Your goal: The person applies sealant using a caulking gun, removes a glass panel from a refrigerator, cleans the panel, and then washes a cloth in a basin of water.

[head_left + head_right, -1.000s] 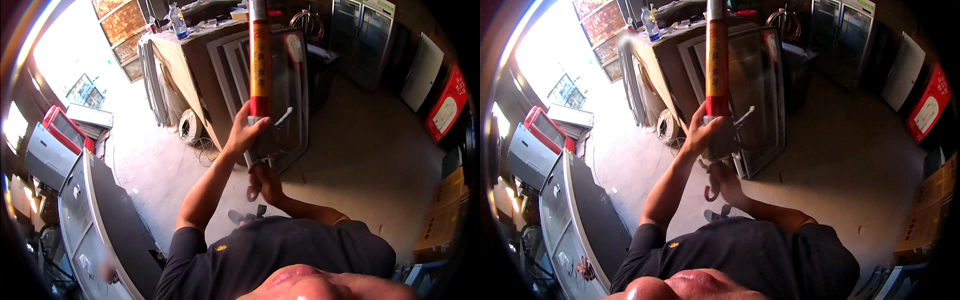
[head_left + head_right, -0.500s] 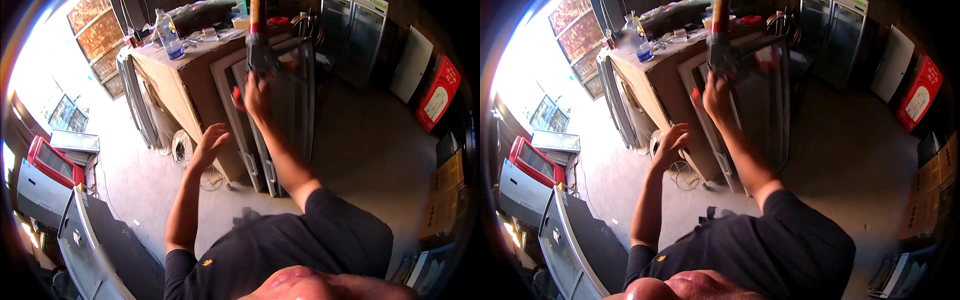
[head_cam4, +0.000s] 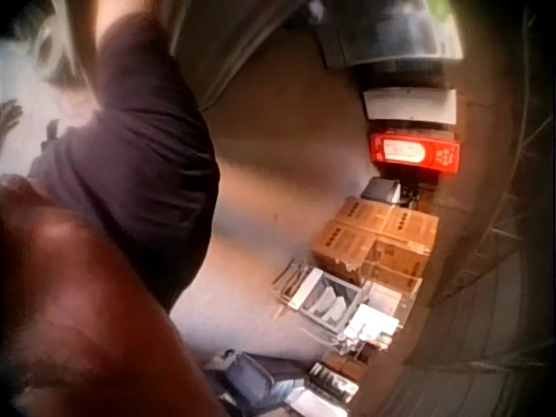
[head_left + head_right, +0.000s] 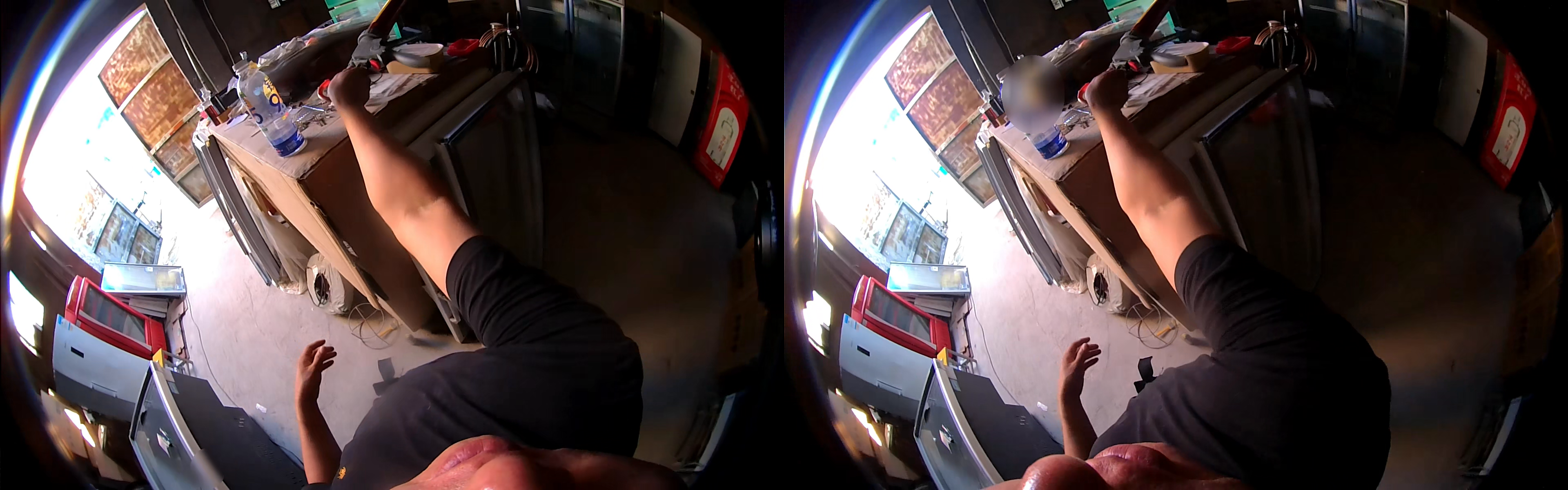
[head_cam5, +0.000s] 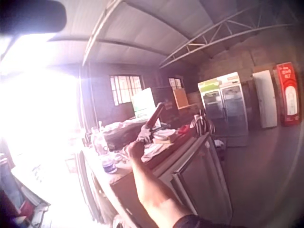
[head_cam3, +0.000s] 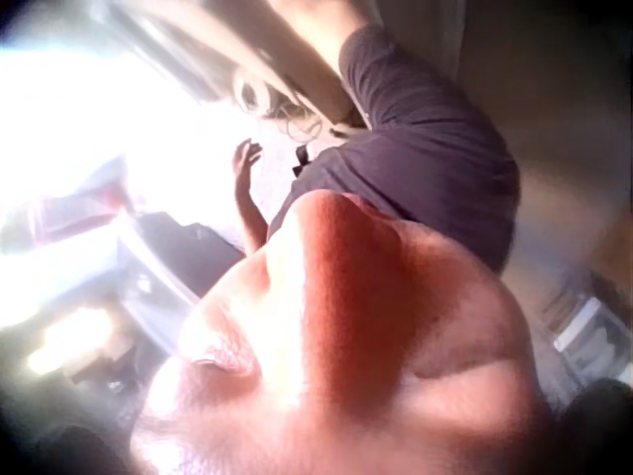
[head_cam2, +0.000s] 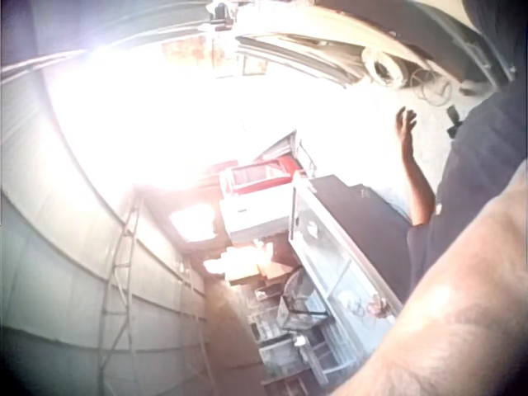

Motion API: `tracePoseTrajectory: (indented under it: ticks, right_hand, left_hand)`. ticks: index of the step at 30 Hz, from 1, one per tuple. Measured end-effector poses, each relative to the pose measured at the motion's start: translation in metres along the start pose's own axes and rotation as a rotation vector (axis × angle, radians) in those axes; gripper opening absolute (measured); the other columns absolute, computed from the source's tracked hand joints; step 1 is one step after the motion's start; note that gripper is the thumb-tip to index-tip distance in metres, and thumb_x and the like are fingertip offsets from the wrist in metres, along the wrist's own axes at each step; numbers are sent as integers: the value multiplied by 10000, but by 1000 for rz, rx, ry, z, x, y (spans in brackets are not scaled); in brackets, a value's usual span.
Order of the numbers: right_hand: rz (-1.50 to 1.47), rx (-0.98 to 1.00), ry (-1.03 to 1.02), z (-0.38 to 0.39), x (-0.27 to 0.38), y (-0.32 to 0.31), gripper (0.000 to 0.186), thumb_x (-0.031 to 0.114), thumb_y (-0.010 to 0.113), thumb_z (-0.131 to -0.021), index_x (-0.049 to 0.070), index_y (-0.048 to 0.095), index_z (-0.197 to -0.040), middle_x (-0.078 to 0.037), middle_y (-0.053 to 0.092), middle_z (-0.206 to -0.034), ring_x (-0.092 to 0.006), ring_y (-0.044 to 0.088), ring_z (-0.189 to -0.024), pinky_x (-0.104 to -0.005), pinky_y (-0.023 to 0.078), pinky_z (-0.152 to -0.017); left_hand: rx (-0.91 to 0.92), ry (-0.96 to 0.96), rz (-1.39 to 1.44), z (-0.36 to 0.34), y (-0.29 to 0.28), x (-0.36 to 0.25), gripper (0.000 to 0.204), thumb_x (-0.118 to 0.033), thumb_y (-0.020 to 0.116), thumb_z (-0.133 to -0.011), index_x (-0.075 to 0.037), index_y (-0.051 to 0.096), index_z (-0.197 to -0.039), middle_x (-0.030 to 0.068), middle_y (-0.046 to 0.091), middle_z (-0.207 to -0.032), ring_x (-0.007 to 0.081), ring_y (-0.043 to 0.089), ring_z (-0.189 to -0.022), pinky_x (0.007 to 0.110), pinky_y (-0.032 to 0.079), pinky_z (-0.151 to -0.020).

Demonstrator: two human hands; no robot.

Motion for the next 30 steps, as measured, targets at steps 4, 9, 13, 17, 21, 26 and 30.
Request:
tracePoseTrajectory:
  ticks: [4,9,13,17,21,26,30]
  right_hand:
    - [122,-29,-6,-22,-15,40,256,185,533,-862,-18,675,-926,-191,682,-922,-328,676,-909,-417,552,-765]
    - [86,185,145,-11,-34,62,268,257,634,-810,15,712,-892,-184,703,-920,-298,693,-879,-405,553,-761]
    - [343,-66,-67,-76,-57,87,290,237,535,-830,10,715,-842,-199,700,-864,-308,700,-817,-408,553,-716]
    - [162,510,219,-10,-43,120,216,106,510,-798,-20,685,-813,-204,695,-792,-276,703,-691,-368,563,-647]
    - [513,551,-77,-74,-78,127,243,180,556,-838,2,662,-712,-139,685,-697,-182,644,-518,-369,507,-479]
    - [882,501,-134,-58,-100,127,329,343,649,-840,58,673,-677,-58,651,-618,-154,563,-458,-326,415,-438]
    - [680,283,-124,-14,-61,91,368,395,746,-772,34,690,-725,-93,682,-670,-217,666,-600,-364,516,-556]
  left_hand:
    - [43,-30,-23,-21,-20,28,435,-316,562,-957,-3,505,-1254,150,631,-1100,243,632,-1023,365,506,-869]
    - [1,-77,35,-29,-70,45,426,-272,603,-933,10,516,-1240,136,644,-1076,218,633,-1007,352,506,-860]
    - [39,-133,100,-59,-89,73,433,-280,606,-931,16,520,-1234,141,643,-1080,225,634,-1010,355,506,-861]
    - [18,-197,100,-58,-116,99,430,-281,601,-935,17,521,-1235,142,643,-1082,228,634,-1012,354,507,-861]
    - [182,-201,64,-90,-91,109,442,-284,601,-936,23,516,-1243,140,643,-1087,224,633,-1014,353,503,-864]
    - [254,-240,63,-104,-107,146,452,-276,613,-924,30,515,-1242,147,640,-1090,224,631,-1017,353,499,-873]
    - [256,-262,31,-105,-134,165,448,-272,612,-921,37,521,-1232,152,644,-1080,228,633,-1014,354,503,-864]
Point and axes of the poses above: each hand's wrist, its own z-axis away from the middle knuckle, its own y-axis out of the palm, x = y × z, the point moved 10 cm from there along -z, towards the middle knuckle
